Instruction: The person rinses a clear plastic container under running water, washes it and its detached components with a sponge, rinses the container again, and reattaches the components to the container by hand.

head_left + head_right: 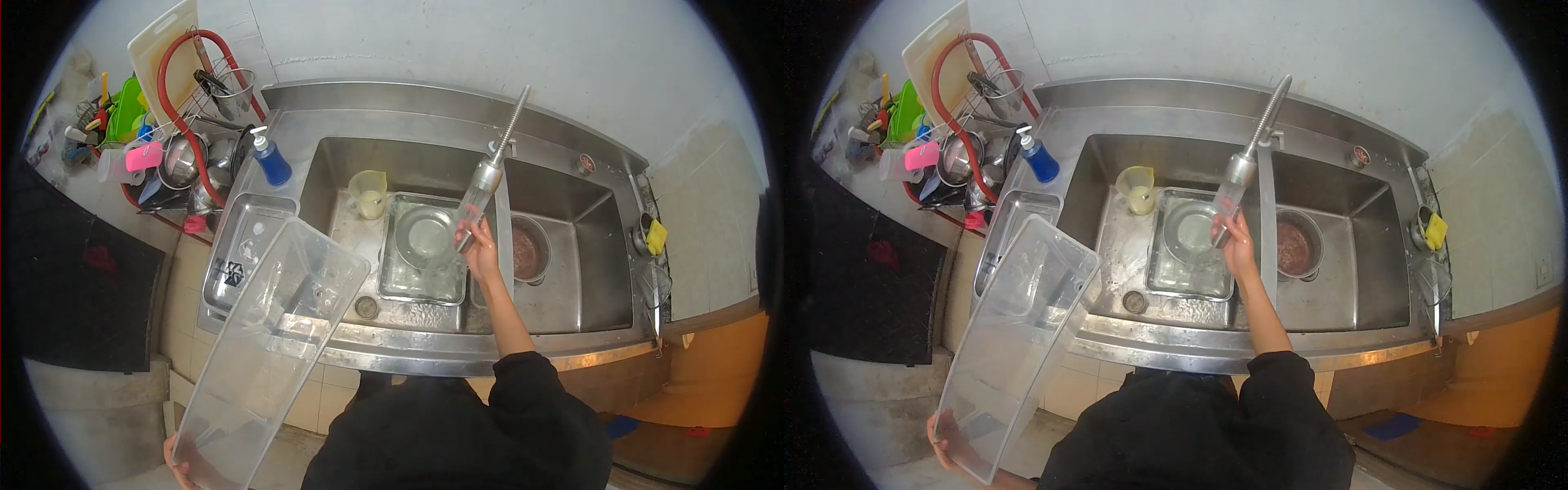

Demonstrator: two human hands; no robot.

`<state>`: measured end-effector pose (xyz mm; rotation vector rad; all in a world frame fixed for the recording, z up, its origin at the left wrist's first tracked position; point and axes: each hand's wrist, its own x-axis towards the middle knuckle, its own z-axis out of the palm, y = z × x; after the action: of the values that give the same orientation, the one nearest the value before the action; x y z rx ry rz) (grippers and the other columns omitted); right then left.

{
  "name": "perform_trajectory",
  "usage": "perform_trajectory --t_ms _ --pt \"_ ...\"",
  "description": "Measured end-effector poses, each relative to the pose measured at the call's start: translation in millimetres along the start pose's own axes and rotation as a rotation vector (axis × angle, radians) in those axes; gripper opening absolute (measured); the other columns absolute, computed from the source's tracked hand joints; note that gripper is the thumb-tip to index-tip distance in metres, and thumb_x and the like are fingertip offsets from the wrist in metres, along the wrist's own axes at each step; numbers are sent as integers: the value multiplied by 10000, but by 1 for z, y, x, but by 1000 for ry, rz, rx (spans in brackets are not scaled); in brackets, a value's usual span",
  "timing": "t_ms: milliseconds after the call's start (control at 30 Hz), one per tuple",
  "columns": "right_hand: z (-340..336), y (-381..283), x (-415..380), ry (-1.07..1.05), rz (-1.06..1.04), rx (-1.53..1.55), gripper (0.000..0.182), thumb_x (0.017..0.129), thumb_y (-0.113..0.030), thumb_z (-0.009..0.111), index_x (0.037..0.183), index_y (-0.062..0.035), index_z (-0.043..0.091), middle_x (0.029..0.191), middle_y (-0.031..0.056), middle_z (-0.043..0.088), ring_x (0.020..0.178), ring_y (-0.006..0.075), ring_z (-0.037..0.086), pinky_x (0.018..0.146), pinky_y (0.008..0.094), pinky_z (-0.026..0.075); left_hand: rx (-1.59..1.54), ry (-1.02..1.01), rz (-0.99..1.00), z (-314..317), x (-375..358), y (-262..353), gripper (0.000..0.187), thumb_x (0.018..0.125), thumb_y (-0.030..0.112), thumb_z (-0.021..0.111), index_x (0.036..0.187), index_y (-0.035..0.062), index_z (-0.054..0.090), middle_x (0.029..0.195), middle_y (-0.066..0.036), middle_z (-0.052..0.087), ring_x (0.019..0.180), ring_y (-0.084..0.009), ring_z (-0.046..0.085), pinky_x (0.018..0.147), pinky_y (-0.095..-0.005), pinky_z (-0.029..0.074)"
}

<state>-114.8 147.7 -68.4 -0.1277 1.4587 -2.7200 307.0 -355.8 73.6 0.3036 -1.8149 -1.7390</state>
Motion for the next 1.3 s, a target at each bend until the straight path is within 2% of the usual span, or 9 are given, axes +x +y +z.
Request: perform_trajectory --t_ms 267,400,433,533,733,833,933,1067,1300 --pt "-6 0 -4 -85 110 254 351 891 -275 425 1192 -102 374 731 33 456 608 117 465 487 248 394 -30 22 -14 15 -5 6 560 719 343 442 1117 -50 479 1071 -175 530 1024 -271 489 927 -363 328" --pt "-3 10 -2 66 121 171 214 909 -324 398 931 -113 427 640 6 405 515 100 420 405 217 349 -42 23 -27 31 -5 15 560 701 317 464 1125 -48 477 1074 -168 533 1040 -262 486 930 -353 328" --pt "-1 11 0 171 101 97 237 913 -340 390 841 -118 424 617 0 392 473 97 399 393 215 340 -48 60 -37 33 -6 16 561 694 307 472 1128 -48 476 1077 -169 532 1043 -259 486 933 -351 326" --pt "-11 15 4 117 105 -17 302 921 -364 370 751 -115 401 597 -7 384 460 98 393 394 226 346 -15 162 21 23 -7 7 561 689 298 473 1132 -48 475 1081 -172 531 1038 -256 491 936 -351 328" --pt "-18 14 2 58 231 -28 322 925 -366 368 728 -111 378 570 -12 356 491 107 403 403 241 357 -34 123 52 15 -10 1 559 695 302 477 1133 -46 473 1085 -170 528 1038 -257 491 929 -355 330" --pt "-2 17 1 186 162 46 321 916 -379 386 738 -113 384 550 -20 337 436 105 380 394 243 351 -3 158 45 17 -12 3 550 701 305 474 1123 -48 476 1086 -164 523 1038 -258 488 929 -359 330" --pt "-2 24 3 116 78 -114 324 909 -395 394 747 -115 389 538 -26 326 416 104 368 390 243 348 1 149 50 29 -12 8 541 708 307 466 1112 -52 478 1075 -158 519 1038 -260 483 932 -361 328" --pt "-6 20 2 145 155 -132 302 902 -375 419 746 -118 388 542 -25 329 439 106 377 398 244 352 35 142 64 37 -10 13 540 711 307 465 1110 -56 475 1067 -154 517 1039 -261 478 932 -362 327" --pt "2 22 5 220 177 180 290 893 -356 460 763 -101 413 524 -23 322 441 106 379 385 239 335 4 169 18 38 -11 15 557 688 326 492 1099 -50 479 1062 -151 519 1029 -264 481 920 -355 326"
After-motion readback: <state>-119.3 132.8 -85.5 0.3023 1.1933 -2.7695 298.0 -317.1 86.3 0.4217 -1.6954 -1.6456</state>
